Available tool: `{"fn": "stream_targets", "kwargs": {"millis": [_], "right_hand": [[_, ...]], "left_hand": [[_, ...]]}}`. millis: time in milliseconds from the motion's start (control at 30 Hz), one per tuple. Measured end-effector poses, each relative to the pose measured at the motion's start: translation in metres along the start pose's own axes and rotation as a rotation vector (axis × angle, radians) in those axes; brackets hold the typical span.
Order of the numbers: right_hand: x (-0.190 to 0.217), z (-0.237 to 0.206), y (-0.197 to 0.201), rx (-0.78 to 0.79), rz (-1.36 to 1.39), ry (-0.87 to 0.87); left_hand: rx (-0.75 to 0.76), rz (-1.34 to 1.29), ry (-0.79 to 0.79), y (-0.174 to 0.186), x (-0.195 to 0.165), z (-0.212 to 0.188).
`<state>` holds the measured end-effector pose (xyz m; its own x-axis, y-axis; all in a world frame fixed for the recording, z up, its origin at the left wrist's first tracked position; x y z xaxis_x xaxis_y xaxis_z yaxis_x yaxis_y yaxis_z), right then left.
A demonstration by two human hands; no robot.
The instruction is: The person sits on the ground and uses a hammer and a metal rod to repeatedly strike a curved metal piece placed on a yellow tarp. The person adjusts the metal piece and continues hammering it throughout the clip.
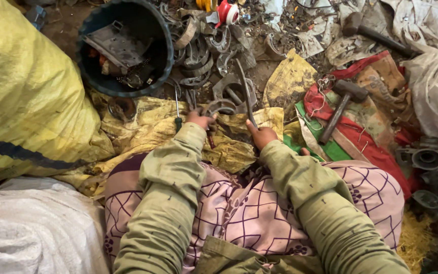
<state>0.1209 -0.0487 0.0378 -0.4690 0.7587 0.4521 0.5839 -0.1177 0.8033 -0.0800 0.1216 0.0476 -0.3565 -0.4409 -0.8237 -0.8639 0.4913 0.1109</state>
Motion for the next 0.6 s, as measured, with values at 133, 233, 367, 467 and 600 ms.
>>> {"fn": "stream_targets", "kwargs": {"millis": [133,233,367,467,600], "right_hand": [[-0.001,-0.002,0.001,0.013,-0.02,0.002],[0.002,-0.003,0.005,-0.04,-0.08,0.055],[0.0,-0.005,0.008,-0.064,-0.083,0.03],[-0.006,-0.007,0.003,0.028,-0.076,-0.044],[-0.001,-0.009,0.021,-0.153,-0.111,0.021]], "left_hand": [[-0.236,0.62,-0.017,0.012,0.0,-0.001],[-0.328,0.645,-0.079,0.017,-0.001,-0.005],[-0.368,0.706,-0.128,0.021,-0.01,-0.014],[-0.343,0.706,-0.138,0.02,-0.016,-0.017],[-0.274,0.679,-0.146,0.012,-0.012,-0.015]]}}
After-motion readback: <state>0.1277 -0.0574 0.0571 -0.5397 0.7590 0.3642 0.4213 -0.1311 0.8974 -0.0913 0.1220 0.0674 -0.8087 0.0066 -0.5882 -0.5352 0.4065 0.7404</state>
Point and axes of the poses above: each hand's wrist, its own z-axis towards the middle knuckle, its own y-axis out of the back of the hand, x = y × z, the point moved 7 cm from there along z, towards the middle knuckle, and after that the axes turned 3 degrees about -x, right-handed, at the moved point
